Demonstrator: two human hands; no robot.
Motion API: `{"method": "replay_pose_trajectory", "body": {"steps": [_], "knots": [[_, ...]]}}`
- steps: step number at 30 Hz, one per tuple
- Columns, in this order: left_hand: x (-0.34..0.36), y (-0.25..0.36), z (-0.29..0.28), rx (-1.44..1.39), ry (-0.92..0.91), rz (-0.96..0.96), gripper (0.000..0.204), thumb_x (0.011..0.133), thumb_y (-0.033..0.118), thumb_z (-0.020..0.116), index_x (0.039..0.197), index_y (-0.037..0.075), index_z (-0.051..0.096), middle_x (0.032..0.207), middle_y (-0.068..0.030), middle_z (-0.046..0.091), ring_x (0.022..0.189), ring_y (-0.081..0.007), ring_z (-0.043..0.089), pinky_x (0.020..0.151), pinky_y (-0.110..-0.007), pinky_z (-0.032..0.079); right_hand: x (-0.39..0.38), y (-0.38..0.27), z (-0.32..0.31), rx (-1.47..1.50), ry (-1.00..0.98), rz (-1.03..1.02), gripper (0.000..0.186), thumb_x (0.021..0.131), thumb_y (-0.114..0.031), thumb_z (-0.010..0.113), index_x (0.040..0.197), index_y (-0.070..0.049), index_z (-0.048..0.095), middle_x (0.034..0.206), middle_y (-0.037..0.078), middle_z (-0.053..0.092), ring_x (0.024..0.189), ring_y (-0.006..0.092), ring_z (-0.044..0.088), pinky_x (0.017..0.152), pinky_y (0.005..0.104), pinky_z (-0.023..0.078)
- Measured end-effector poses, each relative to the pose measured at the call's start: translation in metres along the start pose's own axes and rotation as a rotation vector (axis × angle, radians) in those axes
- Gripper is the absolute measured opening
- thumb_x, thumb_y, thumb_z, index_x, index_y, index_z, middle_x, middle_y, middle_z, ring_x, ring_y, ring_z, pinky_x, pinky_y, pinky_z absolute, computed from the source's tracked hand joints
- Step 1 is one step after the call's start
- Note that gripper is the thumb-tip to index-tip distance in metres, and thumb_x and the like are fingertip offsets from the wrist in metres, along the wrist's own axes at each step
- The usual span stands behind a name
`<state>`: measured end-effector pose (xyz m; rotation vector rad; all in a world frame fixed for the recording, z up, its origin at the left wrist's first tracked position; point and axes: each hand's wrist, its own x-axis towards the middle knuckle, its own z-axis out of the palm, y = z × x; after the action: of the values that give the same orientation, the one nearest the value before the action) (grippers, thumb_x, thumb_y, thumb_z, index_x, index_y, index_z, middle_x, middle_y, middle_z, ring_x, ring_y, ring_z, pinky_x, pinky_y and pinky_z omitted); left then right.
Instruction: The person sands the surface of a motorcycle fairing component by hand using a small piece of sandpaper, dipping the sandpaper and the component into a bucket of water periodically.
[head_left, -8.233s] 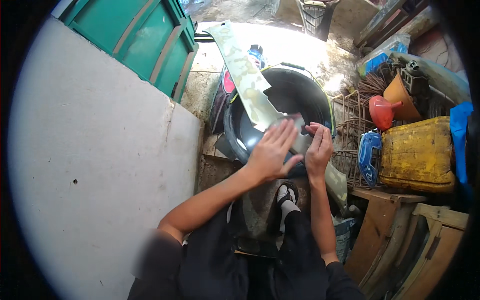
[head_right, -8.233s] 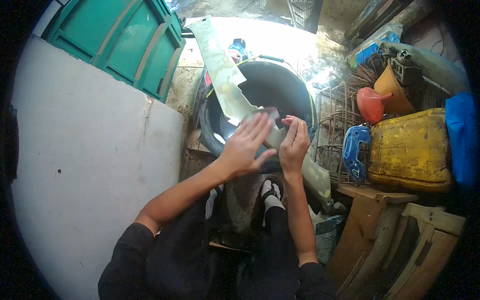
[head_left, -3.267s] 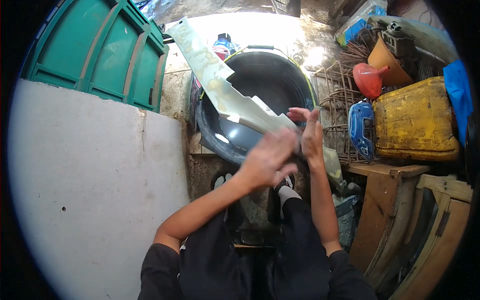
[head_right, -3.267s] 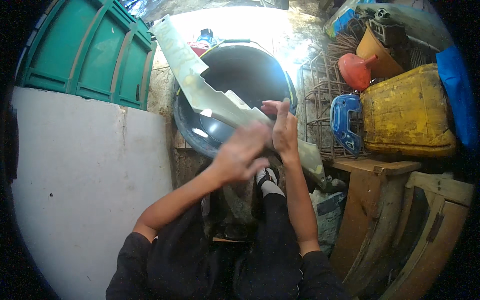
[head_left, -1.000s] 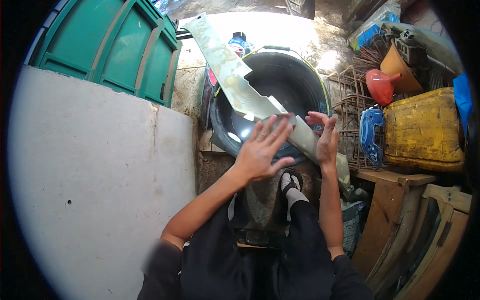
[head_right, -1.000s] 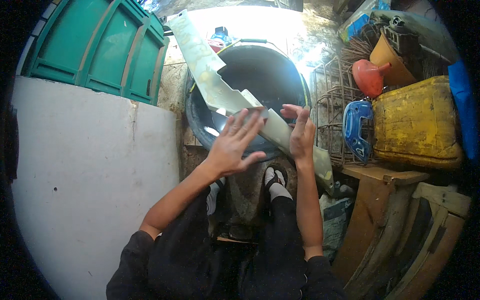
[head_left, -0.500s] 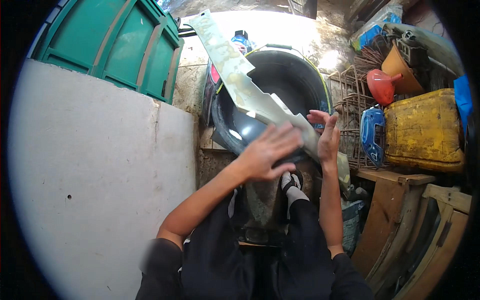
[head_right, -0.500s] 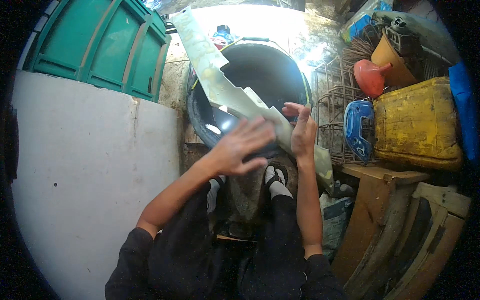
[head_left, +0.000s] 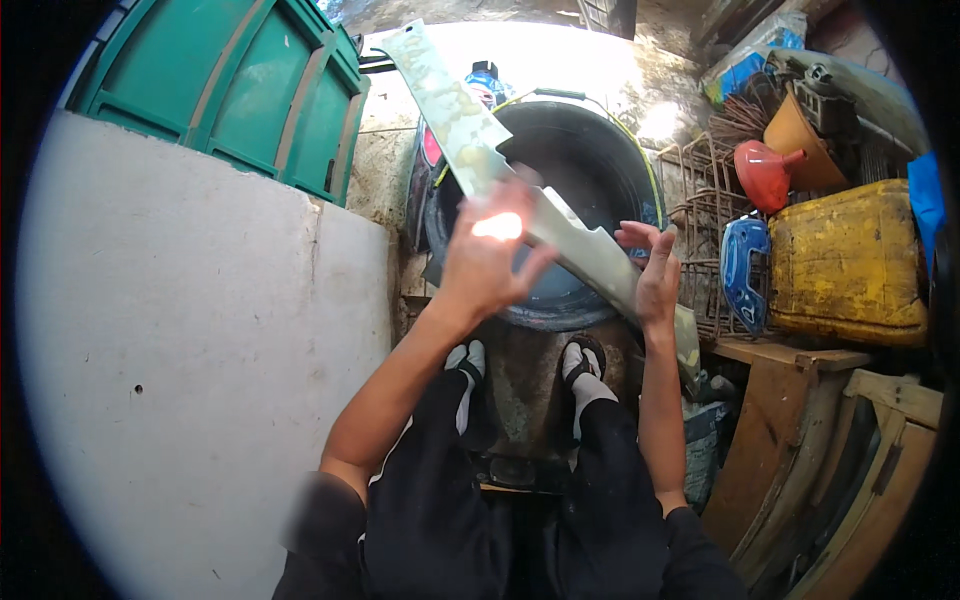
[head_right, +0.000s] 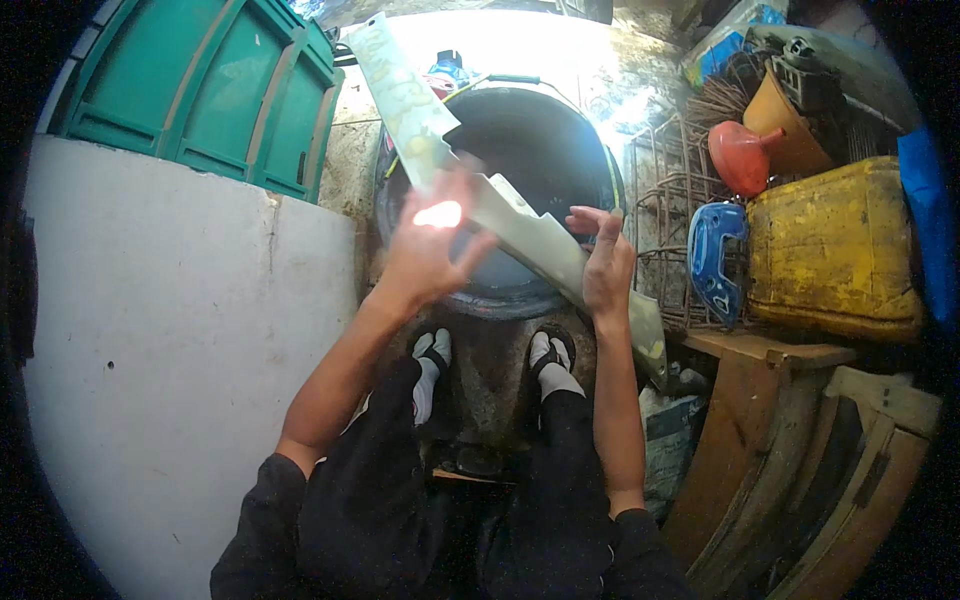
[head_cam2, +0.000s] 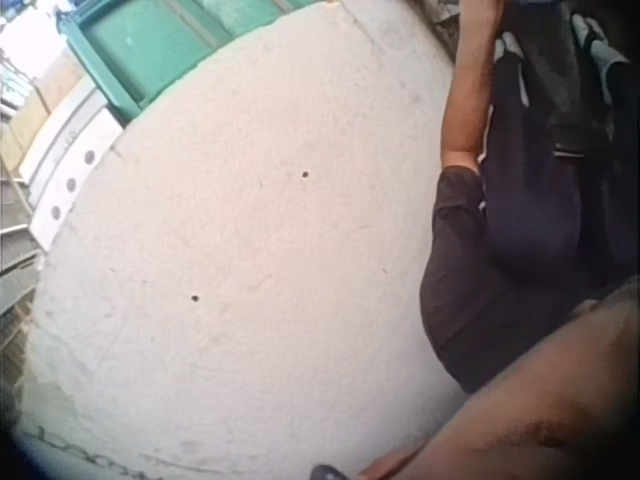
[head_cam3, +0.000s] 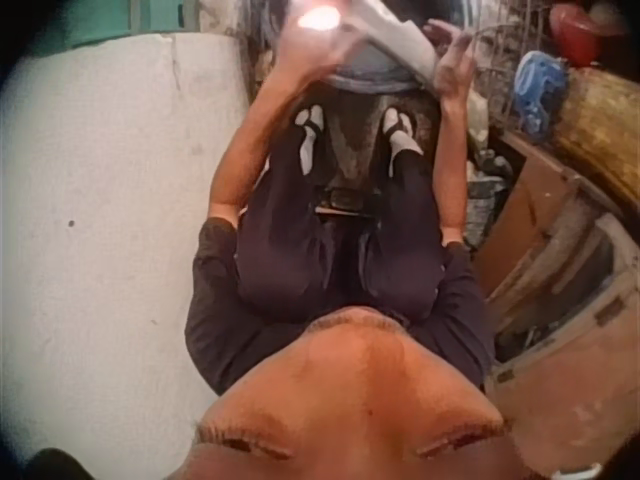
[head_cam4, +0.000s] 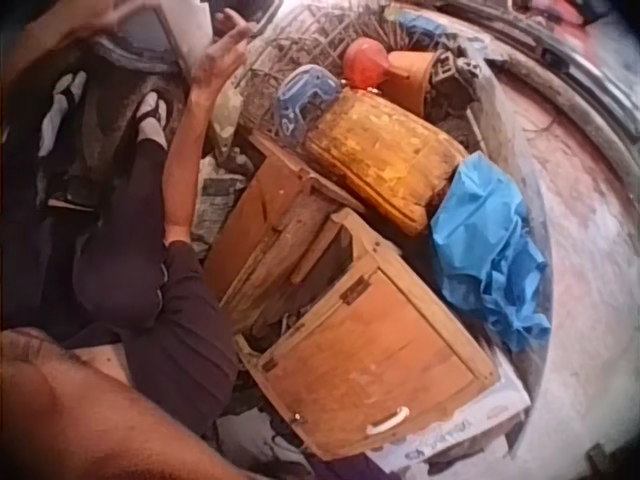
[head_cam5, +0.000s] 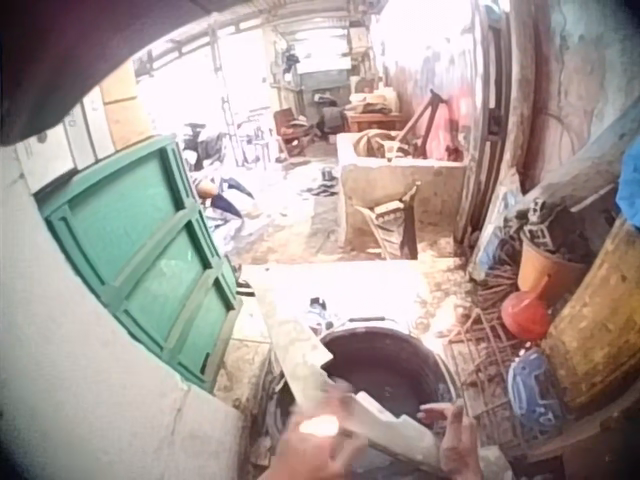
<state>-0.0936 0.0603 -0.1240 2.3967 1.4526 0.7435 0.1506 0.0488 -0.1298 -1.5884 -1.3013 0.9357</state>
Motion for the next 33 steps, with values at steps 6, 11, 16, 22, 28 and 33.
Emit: {"method": "replay_pose_trajectory", "body": {"steps": [6,11,16,22,28,33], "knots": [[0.013,-0.021,0.018,0.2,0.266,-0.257,0.061,0.098,0.042,0.058,0.142,0.001,0.051,0.145,-0.0235,0.052,0.136,-0.0372,0.049,0.112,-0.053,0.037,0.002,-0.002,0.004,-0.015,-0.029,-0.031,0.087,0.104,-0.067,0.014,0.115,-0.002,0.07,0.103,0.017,0.073,0.1,0.0267,0.069,0.087,0.0399,0.052],[0.026,0.006,0.002,0.004,0.012,-0.098,0.069,0.102,0.046,0.05,0.144,-0.008,0.043,0.146,-0.0279,0.049,0.14,-0.0389,0.043,0.115,-0.051,0.034,0.001,0.003,-0.004,-0.011,-0.002,-0.014,0.085,0.104,-0.066,0.016,0.115,-0.001,0.07,0.103,0.016,0.073,0.1,0.0256,0.069,0.086,0.0389,0.052],[0.033,0.003,0.014,0.058,0.015,-0.254,0.076,0.104,0.05,0.043,0.151,-0.008,0.033,0.155,-0.0309,0.034,0.148,-0.0398,0.031,0.121,-0.049,0.024,0.0,0.0,-0.002,-0.013,0.006,-0.002,0.081,0.105,-0.063,0.02,0.113,-0.001,0.071,0.101,0.015,0.073,0.099,0.0251,0.069,0.086,0.0379,0.052],[0.049,-0.047,0.017,0.22,0.116,-0.417,0.087,0.101,0.058,0.042,0.15,-0.013,0.03,0.156,-0.0331,0.03,0.149,-0.041,0.029,0.122,-0.046,0.023,0.0,-0.008,0.013,-0.066,-0.004,-0.047,0.041,0.105,-0.036,0.053,0.11,0.0,0.071,0.097,0.013,0.074,0.089,0.02,0.069,0.08,0.0327,0.053],[0.055,-0.017,0.023,0.166,0.078,-0.412,0.09,0.101,0.061,0.038,0.147,-0.016,0.031,0.155,-0.0344,0.032,0.149,-0.0417,0.028,0.123,-0.046,0.02,0.002,-0.004,0.006,-0.173,0.025,-0.123,0.028,0.097,-0.024,0.066,0.108,0.001,0.071,0.094,0.016,0.074,0.086,0.0231,0.071,0.079,0.034,0.054],[0.067,-0.036,0.031,0.175,0.064,-0.479,0.096,0.098,0.065,0.042,0.145,-0.018,0.034,0.15,-0.0381,0.036,0.145,-0.0449,0.033,0.121,-0.048,0.025,-0.001,-0.013,0.012,-0.23,-0.015,-0.156,0.027,0.096,-0.023,0.067,0.107,0.002,0.071,0.095,0.017,0.073,0.088,0.0254,0.072,0.08,0.0355,0.054]]}}
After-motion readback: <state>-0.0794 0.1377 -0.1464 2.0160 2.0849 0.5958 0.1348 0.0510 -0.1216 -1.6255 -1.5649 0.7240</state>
